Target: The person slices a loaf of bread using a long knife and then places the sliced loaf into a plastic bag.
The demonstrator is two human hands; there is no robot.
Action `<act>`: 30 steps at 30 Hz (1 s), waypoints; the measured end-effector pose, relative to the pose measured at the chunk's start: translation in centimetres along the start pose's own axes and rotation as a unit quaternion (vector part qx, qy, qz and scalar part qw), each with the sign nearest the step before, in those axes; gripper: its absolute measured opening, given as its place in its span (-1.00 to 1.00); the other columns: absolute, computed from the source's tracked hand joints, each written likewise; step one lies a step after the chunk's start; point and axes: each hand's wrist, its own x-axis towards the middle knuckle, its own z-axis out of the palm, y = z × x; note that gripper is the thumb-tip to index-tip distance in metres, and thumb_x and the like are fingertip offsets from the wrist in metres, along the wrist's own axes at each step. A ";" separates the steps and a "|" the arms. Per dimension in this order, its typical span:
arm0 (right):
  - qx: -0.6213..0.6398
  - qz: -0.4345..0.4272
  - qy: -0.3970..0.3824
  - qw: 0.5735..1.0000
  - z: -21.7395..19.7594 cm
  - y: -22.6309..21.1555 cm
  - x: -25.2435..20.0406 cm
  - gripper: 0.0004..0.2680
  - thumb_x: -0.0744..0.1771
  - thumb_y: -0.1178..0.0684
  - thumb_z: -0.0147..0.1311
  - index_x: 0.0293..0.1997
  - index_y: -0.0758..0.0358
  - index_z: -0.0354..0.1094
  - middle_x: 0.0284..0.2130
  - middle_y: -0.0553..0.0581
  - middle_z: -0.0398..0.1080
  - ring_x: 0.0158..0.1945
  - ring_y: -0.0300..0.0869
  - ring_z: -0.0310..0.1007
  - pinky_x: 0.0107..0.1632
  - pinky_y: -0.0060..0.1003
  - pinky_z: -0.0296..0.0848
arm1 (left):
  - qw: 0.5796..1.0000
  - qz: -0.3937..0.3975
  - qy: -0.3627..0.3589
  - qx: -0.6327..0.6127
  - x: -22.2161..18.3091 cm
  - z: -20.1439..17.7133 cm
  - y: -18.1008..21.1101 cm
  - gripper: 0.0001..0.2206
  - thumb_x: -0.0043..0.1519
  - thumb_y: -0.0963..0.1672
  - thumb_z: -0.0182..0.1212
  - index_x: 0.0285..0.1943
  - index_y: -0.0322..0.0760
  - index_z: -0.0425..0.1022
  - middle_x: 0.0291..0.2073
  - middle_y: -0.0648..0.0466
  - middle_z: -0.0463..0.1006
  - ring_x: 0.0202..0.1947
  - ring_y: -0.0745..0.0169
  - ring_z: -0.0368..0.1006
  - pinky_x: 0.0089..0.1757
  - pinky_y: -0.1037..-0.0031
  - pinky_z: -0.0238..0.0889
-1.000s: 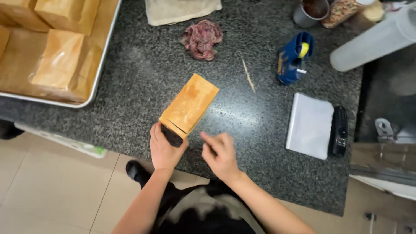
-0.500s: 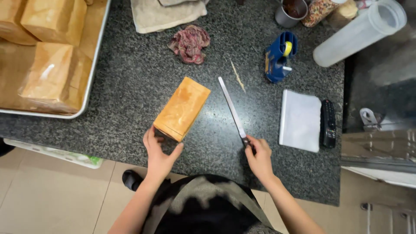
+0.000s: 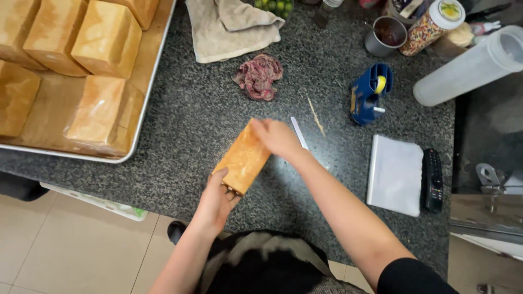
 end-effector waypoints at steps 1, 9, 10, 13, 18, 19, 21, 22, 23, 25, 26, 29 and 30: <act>0.000 -0.001 0.000 1.000 -0.4 -1.9 -0.2 -0.61 0.42 -0.23 -0.05 0.14 0.36 0.37 -0.03 0.40 0.48 0.07 0.17 0.49 0.10 -0.05 0.41 | 1.000 0.001 0.000 -0.001 0.0 0.5 0.4 -0.30 0.19 0.06 0.06 0.50 -0.24 0.01 0.38 -0.13 0.31 0.35 -0.08 0.26 0.24 0.05 0.07; -0.032 -0.008 0.073 0.997 -1.9 -10.2 0.7 -0.68 0.37 -0.21 0.02 -0.08 0.28 0.49 -0.36 0.33 0.56 -0.24 0.15 0.59 -0.19 -0.04 0.48 | 0.939 0.315 0.062 0.126 -1.3 3.0 4.9 -0.16 0.27 -0.14 0.12 0.63 -0.29 -0.43 0.57 -0.07 -0.01 0.54 0.10 -0.06 0.38 0.31 -0.24; -0.033 -0.006 0.072 0.997 -1.4 -10.3 1.2 -0.68 0.37 -0.21 0.02 -0.08 0.28 0.49 -0.36 0.33 0.56 -0.24 0.15 0.59 -0.19 -0.04 0.48 | 0.939 0.313 0.062 0.126 -0.9 2.8 5.9 -0.16 0.27 -0.14 0.12 0.63 -0.29 -0.43 0.57 -0.07 -0.01 0.54 0.10 -0.06 0.38 0.31 -0.24; 0.174 -0.099 0.112 0.973 0.9 -9.7 3.3 -0.73 0.42 -0.09 0.01 0.11 0.32 0.37 -0.14 0.22 0.57 -0.07 -0.15 0.55 -0.02 -0.25 0.50 | 0.886 0.423 0.050 0.184 1.2 1.5 8.6 -0.18 0.37 -0.18 0.07 0.65 -0.35 -0.53 0.63 -0.15 -0.16 0.61 0.04 -0.16 0.45 0.30 -0.26; 0.300 -0.073 0.031 0.951 7.1 -2.7 5.9 -0.71 0.47 -0.05 -0.05 0.29 0.33 0.20 0.01 0.13 0.46 0.08 -0.23 0.43 0.16 -0.31 0.40 | 0.843 0.474 0.028 0.254 8.7 -5.6 8.6 -0.26 0.38 -0.19 0.07 0.65 -0.39 -0.38 0.59 -0.18 -0.10 0.57 0.03 -0.11 0.43 0.29 -0.21; 0.300 -0.069 0.030 0.951 7.6 -1.7 5.5 -0.71 0.47 -0.05 -0.05 0.29 0.33 0.20 0.01 0.13 0.46 0.08 -0.23 0.43 0.16 -0.31 0.40 | 0.844 0.471 0.029 0.254 10.0 -7.5 7.6 -0.26 0.38 -0.19 0.07 0.65 -0.39 -0.38 0.59 -0.18 -0.10 0.57 0.03 -0.11 0.43 0.29 -0.21; 0.280 0.007 -0.014 0.960 8.5 0.1 5.9 -0.64 0.44 -0.11 -0.08 0.33 0.32 0.18 0.03 0.18 0.47 0.08 -0.19 0.42 0.17 -0.29 0.36 | 0.891 0.392 0.075 0.218 13.1 -10.9 6.2 -0.37 0.42 -0.12 0.02 0.62 -0.39 -0.18 0.57 -0.18 0.03 0.52 0.04 0.02 0.40 0.31 -0.10; 0.279 0.007 -0.013 0.960 8.4 0.5 5.9 -0.64 0.44 -0.11 -0.08 0.33 0.32 0.18 0.03 0.18 0.47 0.08 -0.19 0.42 0.17 -0.29 0.36 | 0.891 0.392 0.075 0.218 12.9 -10.9 6.8 -0.37 0.42 -0.12 0.02 0.62 -0.39 -0.18 0.57 -0.18 0.03 0.52 0.04 0.02 0.40 0.31 -0.10; 0.264 0.010 -0.004 0.964 8.3 0.8 5.9 -0.62 0.45 -0.13 -0.10 0.34 0.33 0.14 0.11 0.19 0.40 0.17 -0.17 0.36 0.23 -0.27 0.30 | 0.896 0.380 0.091 0.212 12.7 -10.9 7.3 -0.38 0.44 -0.10 -0.01 0.62 -0.39 -0.19 0.58 -0.18 -0.03 0.55 0.06 -0.05 0.41 0.32 -0.15; 0.249 0.016 0.000 0.968 8.5 1.6 6.0 -0.60 0.45 -0.16 -0.13 0.36 0.35 0.11 0.20 0.21 0.32 0.27 -0.15 0.30 0.28 -0.26 0.24 | 0.901 0.365 0.111 0.206 12.5 -11.5 8.0 -0.39 0.46 -0.08 -0.05 0.62 -0.39 -0.19 0.59 -0.18 -0.08 0.59 0.07 -0.13 0.42 0.32 -0.20; 0.243 0.022 0.025 0.969 8.6 2.0 6.4 -0.59 0.44 -0.18 -0.14 0.35 0.36 0.14 0.19 0.23 0.36 0.28 -0.12 0.32 0.30 -0.25 0.25 | 0.898 0.371 0.114 0.208 12.9 -11.9 8.4 -0.39 0.46 -0.06 -0.06 0.62 -0.39 -0.19 0.59 -0.18 -0.09 0.59 0.06 -0.14 0.42 0.33 -0.20; 0.221 0.029 0.059 0.973 9.0 2.4 7.8 -0.56 0.45 -0.21 -0.18 0.37 0.38 0.16 0.24 0.25 0.35 0.34 -0.08 0.29 0.36 -0.24 0.20 | 0.900 0.358 0.133 0.210 12.8 -11.1 10.3 -0.40 0.45 -0.03 -0.11 0.62 -0.37 -0.16 0.59 -0.14 -0.07 0.58 0.09 -0.14 0.41 0.33 -0.22; 0.203 0.029 0.067 0.976 9.0 2.5 8.2 -0.55 0.46 -0.21 -0.21 0.40 0.38 0.14 0.29 0.26 0.31 0.40 -0.07 0.24 0.39 -0.24 0.15 | 0.905 0.340 0.149 0.208 12.6 -10.5 10.8 -0.40 0.45 -0.01 -0.13 0.61 -0.36 -0.14 0.57 -0.10 -0.04 0.57 0.12 -0.13 0.40 0.34 -0.23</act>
